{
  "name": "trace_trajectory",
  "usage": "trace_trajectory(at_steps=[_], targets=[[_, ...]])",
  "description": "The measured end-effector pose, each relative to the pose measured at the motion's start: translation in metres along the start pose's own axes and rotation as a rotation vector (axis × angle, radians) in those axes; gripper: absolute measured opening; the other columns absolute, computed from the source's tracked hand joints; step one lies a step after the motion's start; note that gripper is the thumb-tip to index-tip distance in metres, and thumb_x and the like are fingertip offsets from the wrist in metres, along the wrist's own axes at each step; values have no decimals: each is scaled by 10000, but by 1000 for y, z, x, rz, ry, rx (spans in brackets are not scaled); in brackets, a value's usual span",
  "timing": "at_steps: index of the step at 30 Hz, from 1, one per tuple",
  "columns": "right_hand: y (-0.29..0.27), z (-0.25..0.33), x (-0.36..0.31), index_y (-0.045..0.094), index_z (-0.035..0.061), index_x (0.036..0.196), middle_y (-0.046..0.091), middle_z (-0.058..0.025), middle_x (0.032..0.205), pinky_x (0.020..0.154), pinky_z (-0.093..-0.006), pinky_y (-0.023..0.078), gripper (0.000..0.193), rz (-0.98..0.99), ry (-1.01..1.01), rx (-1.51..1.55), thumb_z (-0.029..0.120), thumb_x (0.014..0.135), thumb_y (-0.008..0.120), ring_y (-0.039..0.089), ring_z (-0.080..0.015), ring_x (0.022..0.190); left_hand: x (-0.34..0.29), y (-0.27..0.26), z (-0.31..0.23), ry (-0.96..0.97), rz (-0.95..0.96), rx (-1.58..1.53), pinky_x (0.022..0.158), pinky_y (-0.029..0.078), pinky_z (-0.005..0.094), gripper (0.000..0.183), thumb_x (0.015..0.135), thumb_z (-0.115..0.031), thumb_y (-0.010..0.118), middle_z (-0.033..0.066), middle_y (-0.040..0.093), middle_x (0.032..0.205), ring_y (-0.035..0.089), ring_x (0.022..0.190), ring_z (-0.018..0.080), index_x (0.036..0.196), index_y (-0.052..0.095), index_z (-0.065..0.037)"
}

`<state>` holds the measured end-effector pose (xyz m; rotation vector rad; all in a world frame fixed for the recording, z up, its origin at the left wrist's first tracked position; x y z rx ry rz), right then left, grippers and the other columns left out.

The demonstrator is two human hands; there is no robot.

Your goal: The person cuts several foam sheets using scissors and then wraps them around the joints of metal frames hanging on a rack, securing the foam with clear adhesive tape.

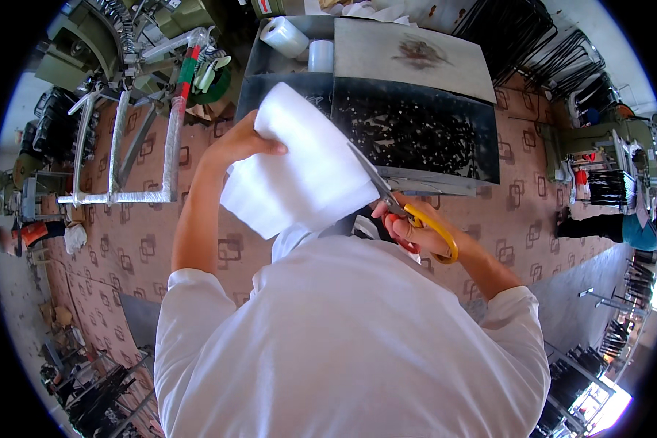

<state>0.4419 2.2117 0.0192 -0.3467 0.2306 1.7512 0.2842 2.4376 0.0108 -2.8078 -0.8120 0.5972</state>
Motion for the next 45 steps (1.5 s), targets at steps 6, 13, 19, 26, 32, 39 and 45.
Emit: trace_trajectory(at_steps=[6,13,19,26,32,39,45], targets=[[2,-20,-9,506,52,1002,497,-27,698,592,-222,381,296,-58,103,-6,302,849,469,459,-94,640,3,16,-13,-127,-54,224,949,270,290,754,542,-134,721,127,490,1108,420,1085,233,1196,371,-4],[2,-4,-15,549,23,933,509,-23,693,589,-218,376,292,-150,-31,-41,295,842,497,443,-86,636,16,21,-12,-30,12,233,960,256,289,771,540,-195,732,145,471,1131,404,1109,246,1192,374,6],[14,-23,-15,486,29,1011,533,-37,828,612,-180,383,284,-25,-74,265,266,854,488,467,-87,723,6,21,-39,-50,24,373,906,318,293,697,547,-208,738,136,502,1072,458,1040,240,1130,426,12],[12,0,-11,467,23,952,515,-42,794,609,-168,377,402,-67,-64,114,404,829,501,454,-91,721,5,17,-61,-48,85,575,876,346,303,675,543,-198,755,122,528,1051,480,1012,250,1120,447,-32],[14,12,0,505,0,791,481,-18,604,459,-183,310,567,-180,-157,23,565,778,458,420,-56,516,20,16,-47,54,158,488,876,350,323,586,572,-146,740,113,532,1058,488,1004,246,1086,478,-44],[15,2,1,512,3,768,445,8,556,437,-176,290,543,-221,-137,167,545,780,487,379,-48,489,11,15,-57,45,44,454,884,347,327,605,570,-170,749,120,529,1056,484,1016,253,1095,479,-37],[17,13,-1,479,9,986,480,-5,691,482,-172,310,584,-204,-189,161,557,782,472,382,-48,557,-4,15,-77,128,-26,752,828,385,336,504,595,-236,708,163,541,1009,509,959,300,1006,544,4]])
Point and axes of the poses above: each hand's wrist, its own x-axis towards the middle knuckle, its own y-axis out of the palm, z = x × y, the point moved 6 cm from there along x, towards the middle knuckle
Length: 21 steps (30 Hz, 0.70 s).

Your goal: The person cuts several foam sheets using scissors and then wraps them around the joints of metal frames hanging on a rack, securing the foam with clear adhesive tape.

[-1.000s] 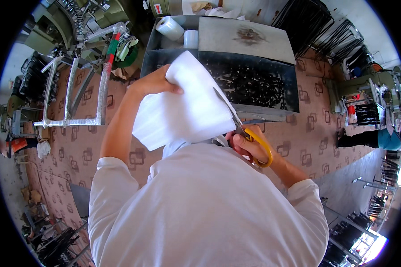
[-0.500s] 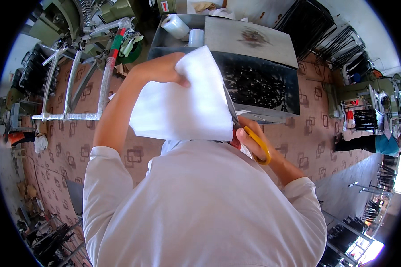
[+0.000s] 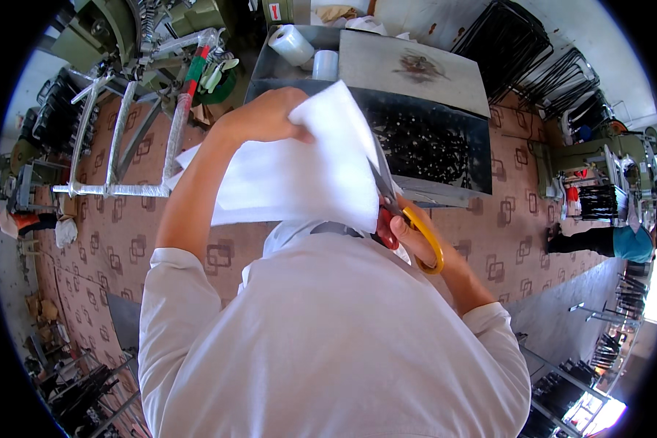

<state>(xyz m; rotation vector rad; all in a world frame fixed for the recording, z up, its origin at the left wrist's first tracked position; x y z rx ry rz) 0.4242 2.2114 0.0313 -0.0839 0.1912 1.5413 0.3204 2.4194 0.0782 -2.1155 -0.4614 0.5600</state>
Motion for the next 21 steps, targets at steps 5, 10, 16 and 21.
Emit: trace_trajectory(at_steps=[5,10,16,21], targets=[[-9,-13,2,469,23,962,401,26,652,500,-179,278,586,-12,14,-53,580,784,443,350,-49,575,3,10,-16,146,85,49,805,396,352,443,606,-206,691,153,540,1015,509,956,308,980,566,-4],[-10,-6,11,484,28,824,383,32,607,475,-184,274,595,-61,-44,-111,617,768,425,348,-40,550,6,14,-14,32,144,-11,842,365,353,487,588,-222,724,153,515,1037,481,981,288,988,547,-8],[-13,11,11,516,10,811,417,24,600,435,-195,277,581,-86,-202,-213,588,762,475,377,-34,526,9,14,-12,25,150,-60,801,401,328,487,600,-214,697,139,533,1028,521,949,277,1008,534,-2],[-19,-3,2,511,-4,821,401,29,595,470,-209,291,518,-63,-12,-137,509,760,550,373,-62,538,7,15,-22,116,111,-134,785,409,310,428,599,-193,687,127,565,962,544,908,253,959,566,1]])
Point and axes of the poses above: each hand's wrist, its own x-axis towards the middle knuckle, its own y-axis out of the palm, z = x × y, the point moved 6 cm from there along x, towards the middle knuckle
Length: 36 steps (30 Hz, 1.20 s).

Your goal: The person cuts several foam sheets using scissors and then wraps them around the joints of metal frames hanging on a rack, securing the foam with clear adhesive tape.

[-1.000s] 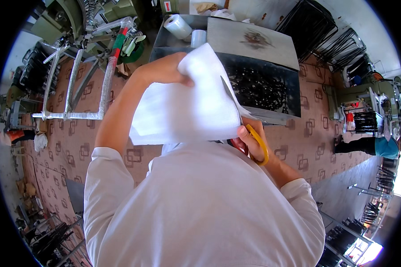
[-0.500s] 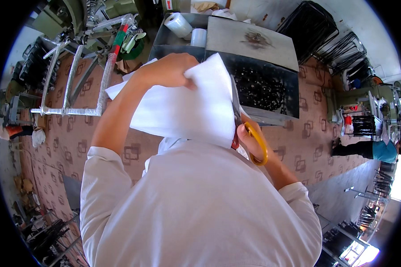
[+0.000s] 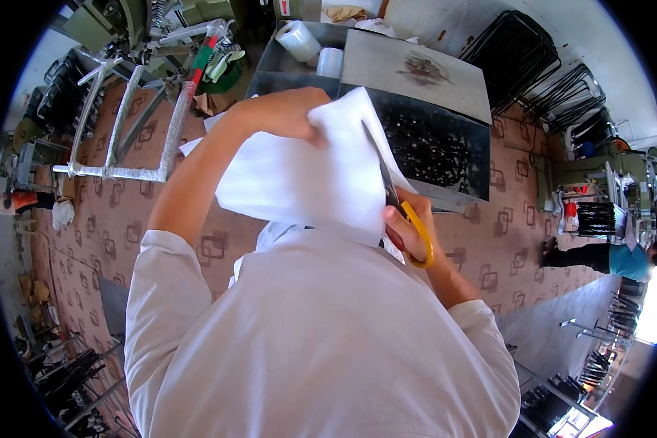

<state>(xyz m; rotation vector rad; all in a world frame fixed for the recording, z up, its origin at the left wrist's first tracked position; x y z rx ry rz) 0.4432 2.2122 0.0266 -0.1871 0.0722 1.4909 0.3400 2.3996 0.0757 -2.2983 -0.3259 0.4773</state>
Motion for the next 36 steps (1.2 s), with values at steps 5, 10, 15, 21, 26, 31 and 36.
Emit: trace_trajectory(at_steps=[5,10,15,21,26,31,36], targets=[[-5,-10,-4,502,1,898,427,9,660,543,-217,318,558,78,-40,-11,539,754,532,384,-87,607,-2,-1,-13,27,85,-39,743,425,321,390,580,-175,669,120,601,790,569,818,261,923,597,-3],[-7,-16,-6,485,21,959,453,-25,751,618,-225,343,609,123,-98,7,593,750,485,403,-107,686,-3,4,-29,204,-42,250,734,419,378,342,578,-162,656,119,591,843,540,851,295,889,613,-25],[-10,-18,-2,495,13,970,473,-33,761,645,-235,358,603,107,-116,-38,578,758,486,421,-112,705,0,8,-36,244,-40,276,665,435,368,273,571,-100,683,149,597,736,567,738,317,819,609,-14],[-15,-43,-7,503,7,1007,475,-33,748,632,-238,356,478,54,-201,3,418,775,577,424,-118,699,1,19,-45,224,49,285,657,439,363,247,573,-103,683,158,592,747,568,720,316,783,600,-3],[-12,-35,0,516,-12,986,425,-24,675,578,-236,334,447,137,-200,2,335,740,652,373,-118,636,8,32,-42,103,236,293,756,424,364,329,614,-136,674,139,558,922,535,905,311,911,584,-26],[-9,-29,4,523,-36,896,392,12,634,515,-233,284,537,131,-179,43,460,719,628,336,-88,610,14,42,-33,106,296,169,757,420,351,406,596,-131,697,158,532,981,523,934,309,954,550,-8],[-10,-30,4,505,-5,795,382,27,591,482,-223,264,561,139,-108,81,541,703,597,326,-73,564,22,49,-20,39,350,180,785,407,344,465,606,-143,695,174,508,1036,504,975,308,998,517,30]])
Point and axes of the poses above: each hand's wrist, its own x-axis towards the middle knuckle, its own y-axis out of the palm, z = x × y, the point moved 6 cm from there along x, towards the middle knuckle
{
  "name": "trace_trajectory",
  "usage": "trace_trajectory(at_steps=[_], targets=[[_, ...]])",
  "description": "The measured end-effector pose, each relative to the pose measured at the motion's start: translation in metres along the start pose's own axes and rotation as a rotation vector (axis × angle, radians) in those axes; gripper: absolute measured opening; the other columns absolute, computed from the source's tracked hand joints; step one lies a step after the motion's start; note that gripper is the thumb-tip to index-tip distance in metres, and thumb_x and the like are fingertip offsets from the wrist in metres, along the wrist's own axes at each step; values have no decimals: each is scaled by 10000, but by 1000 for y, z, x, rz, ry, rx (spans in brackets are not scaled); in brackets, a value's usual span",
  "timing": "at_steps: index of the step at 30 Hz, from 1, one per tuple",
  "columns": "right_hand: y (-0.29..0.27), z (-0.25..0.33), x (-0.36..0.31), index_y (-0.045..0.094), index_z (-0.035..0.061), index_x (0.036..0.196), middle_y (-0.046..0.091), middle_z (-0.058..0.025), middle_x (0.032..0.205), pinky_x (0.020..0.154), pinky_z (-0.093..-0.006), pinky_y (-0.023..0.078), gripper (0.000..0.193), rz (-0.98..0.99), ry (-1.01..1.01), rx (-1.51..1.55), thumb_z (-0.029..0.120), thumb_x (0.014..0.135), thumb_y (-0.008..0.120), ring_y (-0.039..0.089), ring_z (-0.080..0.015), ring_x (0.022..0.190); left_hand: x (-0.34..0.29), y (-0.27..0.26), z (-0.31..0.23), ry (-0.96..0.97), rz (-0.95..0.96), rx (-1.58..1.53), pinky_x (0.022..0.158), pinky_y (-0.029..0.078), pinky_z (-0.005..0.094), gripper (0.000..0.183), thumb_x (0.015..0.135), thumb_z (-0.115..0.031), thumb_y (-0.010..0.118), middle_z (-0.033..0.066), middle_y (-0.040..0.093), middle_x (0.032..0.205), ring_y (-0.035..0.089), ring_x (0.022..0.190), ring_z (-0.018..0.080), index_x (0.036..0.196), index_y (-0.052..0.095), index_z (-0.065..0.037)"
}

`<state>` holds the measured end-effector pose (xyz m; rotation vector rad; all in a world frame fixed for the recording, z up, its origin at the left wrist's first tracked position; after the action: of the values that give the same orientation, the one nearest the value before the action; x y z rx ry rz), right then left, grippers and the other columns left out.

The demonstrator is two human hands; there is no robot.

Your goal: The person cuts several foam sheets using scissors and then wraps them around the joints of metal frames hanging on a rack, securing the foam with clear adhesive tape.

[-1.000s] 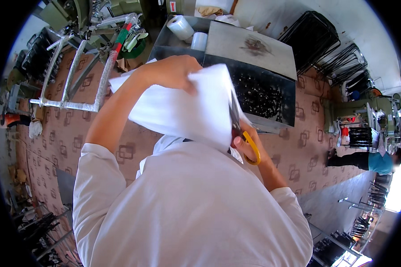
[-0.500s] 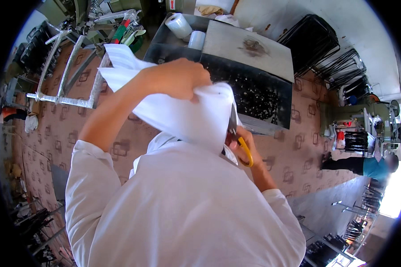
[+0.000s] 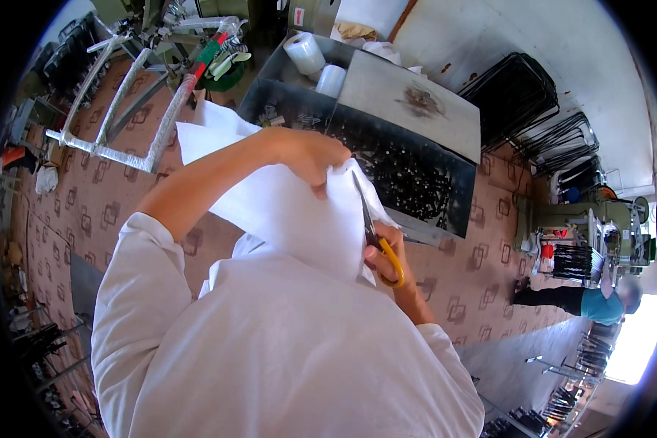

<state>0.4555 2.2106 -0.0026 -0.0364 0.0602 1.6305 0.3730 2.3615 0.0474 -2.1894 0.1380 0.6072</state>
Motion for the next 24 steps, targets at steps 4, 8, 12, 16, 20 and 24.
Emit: trace_trajectory(at_steps=[4,8,12,16,20,24], targets=[[0,-3,3,504,9,782,381,37,566,450,-195,243,560,43,45,115,556,701,588,339,-45,525,2,-3,6,-2,-49,-23,735,409,345,330,600,-158,721,146,531,890,510,883,305,846,573,4],[3,20,15,506,16,784,388,42,544,422,-170,231,556,-6,3,136,562,708,574,348,-30,479,14,8,13,118,-17,-36,716,423,342,288,605,-151,695,141,558,900,537,866,298,825,602,11],[-6,27,19,514,-2,810,398,45,517,386,-155,237,529,-20,88,124,518,729,566,344,-19,424,17,9,11,23,117,-49,765,415,346,407,599,-167,692,160,544,1002,528,932,293,946,572,8],[-48,42,27,516,-39,902,419,28,489,367,-150,290,509,-205,10,62,451,765,550,371,-20,385,-1,-4,46,-91,-34,-210,786,409,332,517,581,-196,712,163,526,1049,518,966,276,1018,529,9],[-120,10,55,500,21,1018,564,-118,786,595,-283,430,407,-328,95,-810,237,712,659,539,-210,657,-35,-5,109,-103,-360,-801,838,374,291,637,522,-149,762,95,549,999,499,954,188,1072,478,3],[-126,-48,96,488,24,1011,577,-192,914,728,-343,447,354,-166,82,-1013,113,695,620,563,-323,821,-45,-11,128,31,-616,-1069,829,379,297,624,533,-111,746,84,559,969,497,946,190,1086,482,11]])
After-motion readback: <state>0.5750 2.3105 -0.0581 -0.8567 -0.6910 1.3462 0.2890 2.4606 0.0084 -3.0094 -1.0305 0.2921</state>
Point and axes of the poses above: each hand's wrist, its own x-axis towards the middle knuckle, its own y-axis out of the palm, z = x × y, the point moved 6 cm from there along x, towards the middle knuckle
